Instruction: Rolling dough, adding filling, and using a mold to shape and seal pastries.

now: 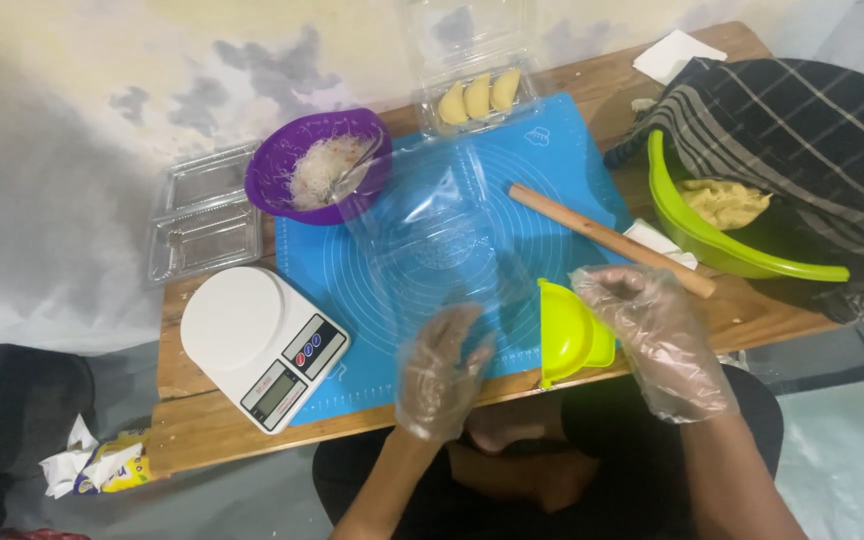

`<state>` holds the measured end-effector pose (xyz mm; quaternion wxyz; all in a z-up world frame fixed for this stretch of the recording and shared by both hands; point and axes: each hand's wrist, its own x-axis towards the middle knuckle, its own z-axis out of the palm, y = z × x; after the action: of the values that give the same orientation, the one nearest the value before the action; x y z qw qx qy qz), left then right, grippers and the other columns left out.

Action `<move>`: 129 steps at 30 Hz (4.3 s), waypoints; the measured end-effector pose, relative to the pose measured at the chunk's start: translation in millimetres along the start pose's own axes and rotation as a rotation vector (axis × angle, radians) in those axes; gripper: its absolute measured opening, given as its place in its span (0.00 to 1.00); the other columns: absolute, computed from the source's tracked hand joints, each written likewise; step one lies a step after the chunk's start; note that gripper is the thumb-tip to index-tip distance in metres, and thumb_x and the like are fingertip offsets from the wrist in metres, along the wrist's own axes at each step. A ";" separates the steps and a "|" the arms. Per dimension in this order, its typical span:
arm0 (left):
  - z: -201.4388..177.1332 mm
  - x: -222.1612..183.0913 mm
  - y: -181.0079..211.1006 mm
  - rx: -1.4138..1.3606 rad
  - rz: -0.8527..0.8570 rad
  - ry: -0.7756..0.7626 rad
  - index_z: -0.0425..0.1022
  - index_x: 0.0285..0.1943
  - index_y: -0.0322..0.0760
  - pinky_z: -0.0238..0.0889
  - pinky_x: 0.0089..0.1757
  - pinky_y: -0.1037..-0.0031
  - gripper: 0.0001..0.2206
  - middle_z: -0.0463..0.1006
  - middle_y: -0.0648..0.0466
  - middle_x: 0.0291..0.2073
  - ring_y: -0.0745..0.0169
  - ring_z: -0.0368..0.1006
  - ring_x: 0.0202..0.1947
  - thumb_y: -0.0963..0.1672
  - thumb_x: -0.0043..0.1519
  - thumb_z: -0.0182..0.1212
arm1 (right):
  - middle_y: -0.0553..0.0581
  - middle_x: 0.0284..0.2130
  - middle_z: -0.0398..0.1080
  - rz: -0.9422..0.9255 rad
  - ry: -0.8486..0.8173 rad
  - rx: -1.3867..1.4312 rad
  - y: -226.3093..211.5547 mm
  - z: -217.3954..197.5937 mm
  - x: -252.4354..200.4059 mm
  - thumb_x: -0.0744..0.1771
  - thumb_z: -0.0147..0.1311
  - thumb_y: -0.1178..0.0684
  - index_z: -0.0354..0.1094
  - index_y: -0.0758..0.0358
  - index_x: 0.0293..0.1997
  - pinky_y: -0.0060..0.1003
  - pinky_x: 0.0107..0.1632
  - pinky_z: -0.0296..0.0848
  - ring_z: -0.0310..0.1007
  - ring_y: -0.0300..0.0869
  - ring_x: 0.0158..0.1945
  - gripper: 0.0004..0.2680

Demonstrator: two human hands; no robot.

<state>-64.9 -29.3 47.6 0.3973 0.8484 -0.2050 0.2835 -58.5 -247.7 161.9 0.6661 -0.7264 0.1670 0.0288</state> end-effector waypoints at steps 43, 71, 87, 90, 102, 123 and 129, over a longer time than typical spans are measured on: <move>-14.5 22.8 80.1 -0.698 -0.622 -0.044 0.63 0.70 0.38 0.77 0.41 0.73 0.24 0.77 0.48 0.53 0.59 0.78 0.47 0.50 0.67 0.40 | 0.57 0.56 0.72 -0.307 -0.174 0.149 40.4 40.3 -21.1 0.65 0.55 0.59 0.70 0.60 0.52 0.38 0.65 0.67 0.69 0.45 0.65 0.11; 109.0 4.6 129.9 1.592 -0.469 -0.404 0.59 0.75 0.34 0.56 0.63 0.61 0.25 0.67 0.42 0.67 0.47 0.64 0.65 0.44 0.68 0.58 | 0.57 0.31 0.77 -0.039 -0.317 0.758 77.1 42.2 -13.3 0.62 0.64 0.57 0.73 0.69 0.52 0.34 0.35 0.78 0.76 0.41 0.29 0.14; 23.5 7.0 111.0 -0.043 -0.399 0.009 0.64 0.69 0.28 0.70 0.60 0.65 0.26 0.71 0.38 0.63 0.46 0.71 0.62 0.39 0.62 0.67 | 0.58 0.36 0.77 0.142 -0.372 0.961 87.2 45.4 -8.1 0.63 0.64 0.55 0.75 0.67 0.47 0.37 0.39 0.78 0.78 0.46 0.36 0.11; 0.8 3.8 104.1 -0.857 -0.316 0.239 0.63 0.68 0.28 0.74 0.59 0.68 0.26 0.71 0.38 0.64 0.46 0.73 0.62 0.38 0.61 0.68 | 0.60 0.39 0.77 0.152 -0.321 0.889 71.1 45.9 -9.9 0.66 0.58 0.55 0.74 0.70 0.50 0.33 0.36 0.78 0.79 0.45 0.37 0.10; -86.7 -46.8 63.1 -0.375 -0.648 0.011 0.71 0.63 0.47 0.69 0.54 0.48 0.34 0.76 0.52 0.61 0.47 0.72 0.63 0.65 0.63 0.36 | 0.58 0.43 0.73 0.106 -0.435 0.529 -7.5 56.8 23.3 0.62 0.62 0.52 0.72 0.70 0.51 0.34 0.41 0.78 0.75 0.44 0.39 0.16; -78.3 -51.8 36.9 -1.120 -0.666 0.013 0.56 0.74 0.39 0.58 0.64 0.61 0.27 0.66 0.44 0.69 0.50 0.60 0.71 0.48 0.66 0.55 | 0.62 0.48 0.77 0.234 -0.538 -0.611 -46.7 175.1 26.0 0.70 0.44 0.54 0.68 0.66 0.61 0.33 0.40 0.72 0.72 0.44 0.37 0.14; -77.8 -51.8 35.9 -1.094 -0.787 -0.004 0.54 0.75 0.41 0.55 0.65 0.58 0.31 0.59 0.44 0.73 0.49 0.51 0.76 0.49 0.63 0.58 | 0.64 0.58 0.71 0.123 -0.570 -0.688 -39.4 178.1 31.3 0.69 0.45 0.53 0.65 0.68 0.63 0.44 0.64 0.69 0.73 0.51 0.58 0.16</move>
<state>-149.4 17.0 75.0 0.8430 0.5371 0.0044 -0.0286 14.3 -77.8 171.6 0.4025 -0.8573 0.0002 0.3210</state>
